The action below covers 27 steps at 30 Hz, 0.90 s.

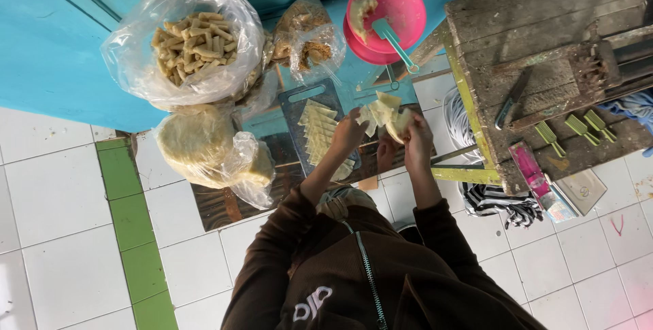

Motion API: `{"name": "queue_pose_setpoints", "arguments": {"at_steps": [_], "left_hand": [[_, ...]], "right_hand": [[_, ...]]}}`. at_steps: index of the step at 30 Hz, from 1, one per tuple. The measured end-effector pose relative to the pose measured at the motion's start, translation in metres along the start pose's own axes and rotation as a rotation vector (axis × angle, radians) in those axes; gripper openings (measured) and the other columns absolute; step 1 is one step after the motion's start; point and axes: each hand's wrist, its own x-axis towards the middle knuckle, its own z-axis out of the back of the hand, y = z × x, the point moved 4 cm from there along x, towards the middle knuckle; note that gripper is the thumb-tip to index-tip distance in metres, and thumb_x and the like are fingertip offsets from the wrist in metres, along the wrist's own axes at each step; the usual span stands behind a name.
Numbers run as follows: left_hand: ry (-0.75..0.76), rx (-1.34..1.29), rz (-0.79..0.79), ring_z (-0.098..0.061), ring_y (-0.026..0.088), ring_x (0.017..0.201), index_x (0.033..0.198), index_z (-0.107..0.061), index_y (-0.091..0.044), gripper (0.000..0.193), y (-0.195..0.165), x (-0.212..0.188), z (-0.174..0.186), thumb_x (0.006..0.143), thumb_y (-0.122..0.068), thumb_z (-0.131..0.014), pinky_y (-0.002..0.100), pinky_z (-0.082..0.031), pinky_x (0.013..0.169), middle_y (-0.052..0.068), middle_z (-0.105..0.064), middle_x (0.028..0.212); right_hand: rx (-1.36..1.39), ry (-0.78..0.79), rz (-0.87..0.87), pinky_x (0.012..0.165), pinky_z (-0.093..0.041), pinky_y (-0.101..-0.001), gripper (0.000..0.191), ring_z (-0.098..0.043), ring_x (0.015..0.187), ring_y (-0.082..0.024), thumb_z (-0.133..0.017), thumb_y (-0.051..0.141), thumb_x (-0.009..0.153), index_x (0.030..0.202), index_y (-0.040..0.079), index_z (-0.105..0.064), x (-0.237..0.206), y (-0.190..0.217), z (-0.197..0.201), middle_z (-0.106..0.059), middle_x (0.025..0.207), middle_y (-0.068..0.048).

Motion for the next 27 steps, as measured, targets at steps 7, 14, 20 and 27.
{"name": "queue_pose_setpoints", "arguments": {"at_steps": [7,14,20,27], "left_hand": [[0.087,-0.013,0.180,-0.076,0.030,0.084,0.111,-0.066,-0.013,0.018,0.044,-0.094,0.062,0.094,-0.020,-0.067,0.041,-0.057,0.071,0.012,-0.076,0.097],[0.017,0.123,0.266,-0.073,0.035,0.084,0.111,-0.063,-0.012,0.016,0.063,-0.150,0.069,0.096,-0.015,-0.064,0.046,-0.055,0.069,0.015,-0.073,0.095],[0.000,0.201,0.101,-0.070,0.036,0.088,0.107,-0.058,-0.008,0.022,0.070,-0.157,0.057,0.090,-0.016,-0.068,0.047,-0.055,0.076,0.014,-0.070,0.096],[-0.005,0.280,0.074,-0.065,0.038,0.094,0.107,-0.055,-0.003,0.037,0.069,-0.157,0.047,0.086,-0.026,-0.076,0.048,-0.052,0.081,0.017,-0.064,0.102]], "right_hand": [[-0.665,0.608,0.162,0.078,-0.056,-0.0286,0.041,-0.066,0.088,-0.012,-0.065,0.003,0.097,0.137,0.005,-0.056,-0.067,-0.027,-0.041,-0.068,0.100,-0.006],[-0.970,0.957,0.277,0.082,-0.053,-0.0415,0.048,-0.067,0.096,-0.032,-0.072,0.001,0.087,0.131,0.004,-0.054,-0.122,-0.027,-0.099,-0.066,0.109,-0.015],[-0.970,0.883,0.395,0.084,-0.053,-0.0431,0.045,-0.066,0.104,-0.037,-0.071,0.002,0.088,0.128,0.003,-0.053,-0.114,-0.029,-0.095,-0.062,0.113,-0.020],[-0.965,0.814,0.404,0.080,-0.054,-0.0414,0.040,-0.067,0.097,-0.033,-0.074,0.004,0.090,0.126,0.003,-0.055,-0.108,-0.050,-0.084,-0.064,0.107,-0.017]]}}
